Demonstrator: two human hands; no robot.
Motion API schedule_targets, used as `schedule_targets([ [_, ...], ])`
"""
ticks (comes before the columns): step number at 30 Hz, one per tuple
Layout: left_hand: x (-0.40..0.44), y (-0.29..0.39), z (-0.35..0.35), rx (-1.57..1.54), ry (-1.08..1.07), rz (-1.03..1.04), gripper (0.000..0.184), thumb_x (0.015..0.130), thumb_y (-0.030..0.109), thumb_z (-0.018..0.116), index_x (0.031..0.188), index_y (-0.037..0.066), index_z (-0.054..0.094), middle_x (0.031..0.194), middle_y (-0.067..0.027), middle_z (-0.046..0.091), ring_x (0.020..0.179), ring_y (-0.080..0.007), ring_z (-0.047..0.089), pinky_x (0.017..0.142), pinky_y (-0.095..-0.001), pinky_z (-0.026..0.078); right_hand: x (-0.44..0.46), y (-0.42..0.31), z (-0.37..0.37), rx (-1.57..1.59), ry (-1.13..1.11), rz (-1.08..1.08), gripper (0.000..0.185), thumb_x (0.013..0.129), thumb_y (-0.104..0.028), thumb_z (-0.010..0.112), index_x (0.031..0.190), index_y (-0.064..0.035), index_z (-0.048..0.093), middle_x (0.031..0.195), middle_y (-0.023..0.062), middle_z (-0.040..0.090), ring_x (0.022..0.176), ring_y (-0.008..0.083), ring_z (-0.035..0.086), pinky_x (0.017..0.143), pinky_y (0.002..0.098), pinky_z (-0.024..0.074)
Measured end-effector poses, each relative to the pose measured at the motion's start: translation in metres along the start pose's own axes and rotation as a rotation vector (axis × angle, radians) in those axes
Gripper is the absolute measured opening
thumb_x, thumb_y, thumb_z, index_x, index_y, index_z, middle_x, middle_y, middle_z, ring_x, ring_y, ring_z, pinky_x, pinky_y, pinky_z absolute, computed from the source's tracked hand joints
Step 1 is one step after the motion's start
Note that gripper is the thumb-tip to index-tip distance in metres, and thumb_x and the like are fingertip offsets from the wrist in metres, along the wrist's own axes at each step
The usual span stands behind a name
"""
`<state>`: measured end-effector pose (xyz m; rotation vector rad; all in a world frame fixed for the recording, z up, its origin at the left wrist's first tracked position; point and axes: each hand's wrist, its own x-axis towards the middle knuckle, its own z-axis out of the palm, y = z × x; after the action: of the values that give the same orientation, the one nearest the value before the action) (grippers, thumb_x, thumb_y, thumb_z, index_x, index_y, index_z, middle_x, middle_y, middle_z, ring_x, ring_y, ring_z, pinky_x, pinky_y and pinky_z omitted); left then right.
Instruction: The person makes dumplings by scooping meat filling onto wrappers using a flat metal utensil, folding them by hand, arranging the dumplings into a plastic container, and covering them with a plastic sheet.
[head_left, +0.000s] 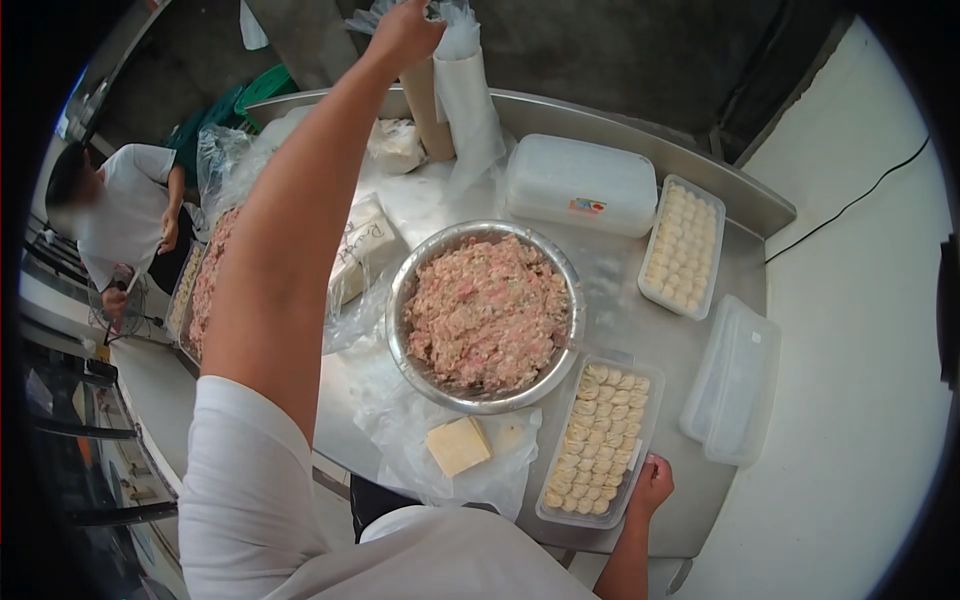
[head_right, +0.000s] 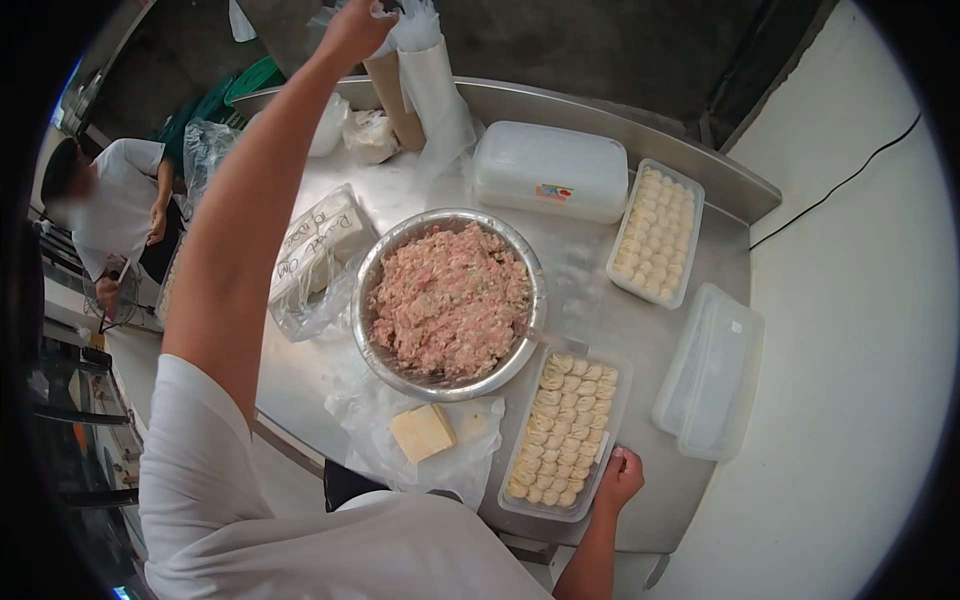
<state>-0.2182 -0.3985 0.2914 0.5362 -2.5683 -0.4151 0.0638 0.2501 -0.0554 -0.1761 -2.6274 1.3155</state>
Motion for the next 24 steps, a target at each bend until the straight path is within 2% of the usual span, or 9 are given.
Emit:
schedule_targets([
  [3, 0.061, -0.039, 0.038, 0.129, 0.037, 0.353, 0.062, 0.086, 0.023, 0.074, 0.142, 0.007, 0.053, 0.132, -0.0221, 0.064, 0.120, -0.0361, 0.062, 0.106, -0.0418, 0.046, -0.001, -0.005, 0.000, -0.059, 0.008, -0.022, 0.017, 0.095, -0.013, 0.065, 0.093, 0.0034, 0.068, 0.080, 0.0101, 0.065, 0.069, 0.0184, 0.059, 0.065, 0.0325, 0.0487],
  [7, 0.055, -0.016, 0.051, 0.086, 0.085, 0.236, 0.053, 0.085, 0.024, 0.074, 0.131, 0.002, 0.062, 0.128, -0.0224, 0.065, 0.120, -0.0373, 0.061, 0.104, -0.0433, 0.047, -0.001, -0.002, 0.000, -0.113, 0.009, -0.049, 0.016, 0.095, -0.013, 0.064, 0.092, 0.0027, 0.067, 0.079, 0.0107, 0.064, 0.067, 0.0199, 0.058, 0.064, 0.0332, 0.0482],
  [14, 0.055, -0.011, 0.077, 0.398, 0.257, 0.386, 0.038, 0.089, 0.021, 0.068, 0.121, 0.001, 0.063, 0.123, -0.0229, 0.063, 0.118, -0.0387, 0.058, 0.100, -0.0478, 0.047, -0.002, 0.004, -0.001, -0.142, 0.008, -0.022, 0.016, 0.095, -0.013, 0.064, 0.091, 0.0021, 0.067, 0.077, 0.0110, 0.063, 0.066, 0.0199, 0.057, 0.063, 0.0332, 0.0475],
  [16, 0.072, -0.007, 0.062, -0.177, 0.584, 0.230, 0.032, 0.093, 0.019, 0.059, 0.119, 0.000, 0.061, 0.121, -0.0232, 0.063, 0.113, -0.0398, 0.059, 0.094, -0.0470, 0.047, -0.002, 0.004, -0.001, -0.149, 0.015, -0.073, 0.015, 0.095, -0.012, 0.064, 0.092, 0.0018, 0.067, 0.078, 0.0107, 0.063, 0.066, 0.0201, 0.057, 0.063, 0.0331, 0.0474],
  [17, 0.041, -0.011, 0.017, -0.797, 0.295, 0.295, 0.024, 0.094, 0.020, 0.055, 0.106, 0.000, 0.059, 0.105, -0.0187, 0.064, 0.100, -0.0364, 0.061, 0.087, -0.0464, 0.047, -0.004, 0.004, 0.001, -0.148, 0.008, -0.067, 0.015, 0.095, -0.012, 0.064, 0.092, 0.0018, 0.067, 0.078, 0.0107, 0.063, 0.066, 0.0201, 0.057, 0.063, 0.0331, 0.0474],
  [19, 0.045, -0.021, 0.002, -0.937, 0.207, 0.234, 0.019, 0.097, 0.021, 0.053, 0.096, 0.002, 0.054, 0.087, -0.0096, 0.056, 0.083, -0.0260, 0.058, 0.076, -0.0417, 0.047, -0.002, 0.004, 0.004, -0.089, 0.064, -0.081, 0.014, 0.094, -0.011, 0.065, 0.088, 0.0009, 0.067, 0.074, 0.0100, 0.059, 0.063, 0.0228, 0.054, 0.058, 0.0349, 0.0437],
  [20, 0.052, -0.018, -0.003, -0.936, 0.210, 0.236, 0.019, 0.097, 0.021, 0.053, 0.096, 0.002, 0.054, 0.087, -0.0096, 0.056, 0.083, -0.0260, 0.058, 0.076, -0.0417, 0.047, -0.001, 0.003, 0.004, -0.086, 0.064, -0.083, 0.014, 0.094, -0.011, 0.065, 0.088, 0.0009, 0.067, 0.074, 0.0100, 0.059, 0.063, 0.0228, 0.054, 0.058, 0.0349, 0.0437],
  [22, 0.061, -0.006, -0.013, -0.125, 0.779, 0.378, 0.015, 0.099, 0.020, 0.054, 0.096, 0.006, 0.054, 0.080, -0.0013, 0.047, 0.074, -0.0135, 0.053, 0.066, -0.0354, 0.047, 0.000, 0.002, 0.003, -0.109, 0.058, -0.111, 0.014, 0.093, -0.011, 0.065, 0.088, 0.0014, 0.067, 0.075, 0.0100, 0.060, 0.064, 0.0222, 0.055, 0.058, 0.0354, 0.0440],
  [24, 0.041, 0.002, -0.033, -0.496, 0.614, 0.395, 0.015, 0.099, 0.021, 0.056, 0.102, 0.007, 0.057, 0.082, -0.0016, 0.051, 0.073, -0.0119, 0.054, 0.065, -0.0339, 0.047, 0.000, 0.004, 0.004, -0.074, 0.084, -0.103, 0.014, 0.094, -0.012, 0.065, 0.088, 0.0008, 0.066, 0.074, 0.0083, 0.061, 0.063, 0.0194, 0.054, 0.057, 0.0333, 0.0434],
])
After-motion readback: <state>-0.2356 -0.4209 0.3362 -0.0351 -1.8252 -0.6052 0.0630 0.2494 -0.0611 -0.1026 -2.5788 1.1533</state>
